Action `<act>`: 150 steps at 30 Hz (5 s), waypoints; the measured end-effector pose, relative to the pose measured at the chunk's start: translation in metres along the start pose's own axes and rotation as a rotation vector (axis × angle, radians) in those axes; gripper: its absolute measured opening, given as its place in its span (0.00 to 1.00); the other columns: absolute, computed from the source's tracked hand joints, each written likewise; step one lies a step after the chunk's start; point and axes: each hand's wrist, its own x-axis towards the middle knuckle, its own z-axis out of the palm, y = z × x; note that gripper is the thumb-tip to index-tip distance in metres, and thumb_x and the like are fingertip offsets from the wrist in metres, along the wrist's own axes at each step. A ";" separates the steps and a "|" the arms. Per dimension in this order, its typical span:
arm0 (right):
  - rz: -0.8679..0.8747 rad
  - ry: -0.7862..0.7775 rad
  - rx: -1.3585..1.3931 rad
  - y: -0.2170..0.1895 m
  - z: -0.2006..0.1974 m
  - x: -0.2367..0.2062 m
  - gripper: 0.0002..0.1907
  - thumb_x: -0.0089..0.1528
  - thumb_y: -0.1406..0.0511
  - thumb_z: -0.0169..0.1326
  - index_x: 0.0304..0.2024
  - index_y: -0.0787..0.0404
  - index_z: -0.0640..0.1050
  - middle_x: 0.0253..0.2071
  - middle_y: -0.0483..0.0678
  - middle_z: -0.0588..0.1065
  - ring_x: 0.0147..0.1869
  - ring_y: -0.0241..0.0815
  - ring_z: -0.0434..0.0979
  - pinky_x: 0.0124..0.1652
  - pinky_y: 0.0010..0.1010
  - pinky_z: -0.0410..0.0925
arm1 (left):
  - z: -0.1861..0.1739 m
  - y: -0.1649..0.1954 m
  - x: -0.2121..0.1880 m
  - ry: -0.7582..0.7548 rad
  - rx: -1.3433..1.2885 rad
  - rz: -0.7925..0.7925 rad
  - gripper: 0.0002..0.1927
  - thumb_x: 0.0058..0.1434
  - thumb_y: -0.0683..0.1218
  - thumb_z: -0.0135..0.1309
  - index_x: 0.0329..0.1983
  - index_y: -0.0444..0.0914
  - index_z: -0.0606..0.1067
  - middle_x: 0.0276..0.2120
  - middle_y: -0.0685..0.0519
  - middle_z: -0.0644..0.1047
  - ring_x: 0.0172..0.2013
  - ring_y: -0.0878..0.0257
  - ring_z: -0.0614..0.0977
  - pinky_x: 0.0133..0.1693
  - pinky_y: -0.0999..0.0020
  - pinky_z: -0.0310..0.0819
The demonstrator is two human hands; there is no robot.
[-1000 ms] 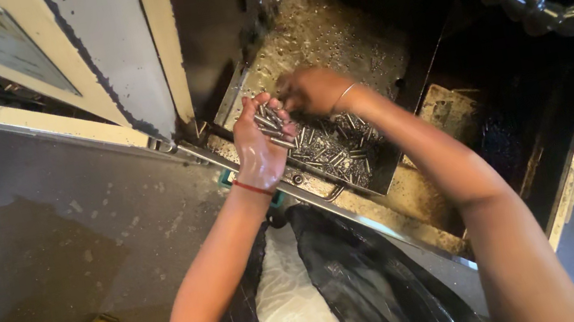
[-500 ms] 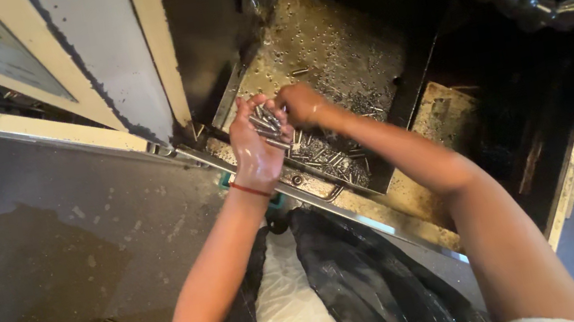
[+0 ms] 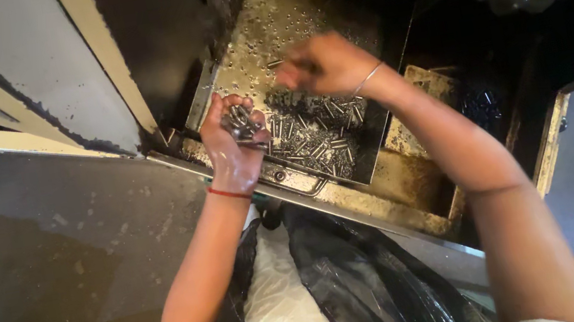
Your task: The person collects small cylindrical metal parts from a machine tray, briefly measures one with a dial caliper, and then sorts the parts by hand into multiple plastic bins on the floor.
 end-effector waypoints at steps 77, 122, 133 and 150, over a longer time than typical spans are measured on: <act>0.095 -0.270 -0.483 0.082 0.122 0.001 0.18 0.56 0.55 0.66 0.45 0.55 0.79 0.38 0.55 0.80 0.43 0.57 0.81 0.44 0.45 0.74 | -0.014 0.000 0.009 -0.075 0.073 -0.147 0.14 0.68 0.55 0.48 0.35 0.41 0.72 0.32 0.52 0.75 0.28 0.59 0.77 0.20 0.71 0.64; -0.548 0.317 -0.033 -0.038 -0.015 -0.039 0.21 0.58 0.70 0.61 0.55 0.59 0.78 0.48 0.54 0.80 0.49 0.56 0.82 0.48 0.42 0.74 | 0.001 0.003 0.000 -0.053 0.166 -0.108 0.18 0.71 0.57 0.47 0.37 0.39 0.76 0.34 0.47 0.80 0.30 0.56 0.82 0.25 0.65 0.77; 0.122 -0.319 -0.717 0.136 0.140 -0.013 0.09 0.59 0.67 0.59 0.42 0.59 0.82 0.41 0.57 0.81 0.45 0.57 0.83 0.42 0.45 0.76 | -0.015 0.003 0.011 -0.094 0.072 -0.180 0.16 0.69 0.55 0.46 0.36 0.40 0.75 0.33 0.48 0.79 0.28 0.57 0.79 0.20 0.69 0.67; 0.210 -0.218 -0.703 0.138 0.177 -0.030 0.19 0.66 0.67 0.47 0.58 0.70 0.65 0.54 0.68 0.70 0.55 0.63 0.77 0.45 0.45 0.75 | -0.007 0.003 0.004 -0.066 0.154 -0.113 0.16 0.70 0.55 0.45 0.36 0.40 0.75 0.32 0.48 0.79 0.27 0.59 0.78 0.21 0.70 0.67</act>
